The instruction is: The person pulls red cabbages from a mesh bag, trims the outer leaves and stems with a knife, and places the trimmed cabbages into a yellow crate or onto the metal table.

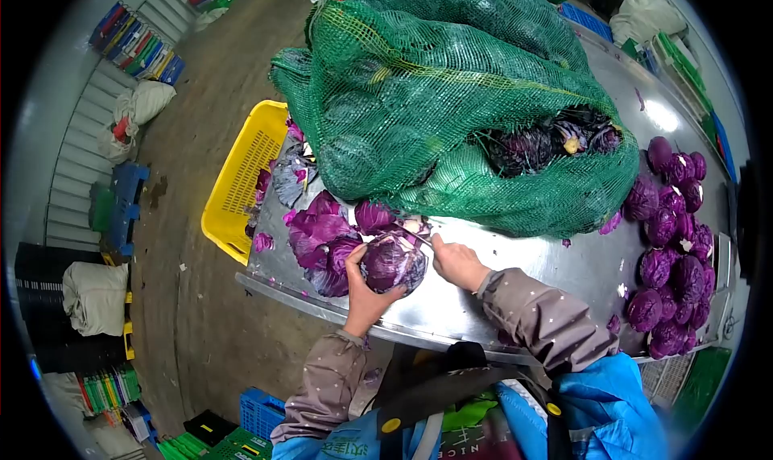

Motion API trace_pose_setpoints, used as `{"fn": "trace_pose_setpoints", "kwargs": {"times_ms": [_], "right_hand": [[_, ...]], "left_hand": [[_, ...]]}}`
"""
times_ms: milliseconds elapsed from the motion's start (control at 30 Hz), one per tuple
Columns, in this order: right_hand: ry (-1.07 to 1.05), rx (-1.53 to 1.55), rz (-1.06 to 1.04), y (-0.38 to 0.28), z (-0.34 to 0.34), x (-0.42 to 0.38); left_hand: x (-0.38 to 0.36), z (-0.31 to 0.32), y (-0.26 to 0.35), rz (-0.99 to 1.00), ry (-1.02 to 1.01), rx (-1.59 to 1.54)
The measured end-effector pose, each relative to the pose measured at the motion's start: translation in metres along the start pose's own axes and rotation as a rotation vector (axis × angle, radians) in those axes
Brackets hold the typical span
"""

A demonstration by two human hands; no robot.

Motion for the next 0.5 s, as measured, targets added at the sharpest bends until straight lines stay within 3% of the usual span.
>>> {"fn": "trace_pose_setpoints", "kwargs": {"times_ms": [33, 100, 167, 300, 333, 367, 467, 500], "right_hand": [[-0.001, 0.131, -0.008, -0.001, 0.0, -0.003], [-0.054, 0.263, 0.039, -0.016, -0.008, -0.018], [-0.03, 0.383, -0.008, -0.042, -0.013, -0.032], [0.034, 0.311, -0.077, -0.081, -0.012, -0.042], [0.077, 0.289, -0.089, -0.086, -0.016, -0.043], [0.074, 0.291, -0.092, -0.083, -0.014, -0.042], [0.185, -0.123, -0.05, -0.038, -0.006, -0.035], [0.167, -0.118, 0.056, -0.018, -0.004, -0.032]], "left_hand": [[-0.003, -0.006, 0.0, 0.005, 0.004, 0.002], [-0.012, -0.005, 0.023, 0.093, -0.026, 0.397], [-0.02, -0.012, 0.031, 0.0, -0.053, 0.55], [-0.015, -0.021, 0.031, -0.19, 0.061, 0.28], [-0.012, -0.022, 0.016, -0.192, 0.106, 0.373], [-0.015, -0.026, 0.011, -0.187, 0.142, 0.347], [-0.021, -0.031, 0.005, -0.145, 0.111, 0.307], [-0.022, -0.031, 0.006, -0.123, 0.097, 0.295]]}}
Point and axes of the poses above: each hand's wrist, its own x-axis towards the middle knuckle, its own z-axis out of the palm, y = z × x, the point moved 10 cm from there along x, towards the middle knuckle, and after that the axes turned 10 degrees about -z, right-handed, at the moved point
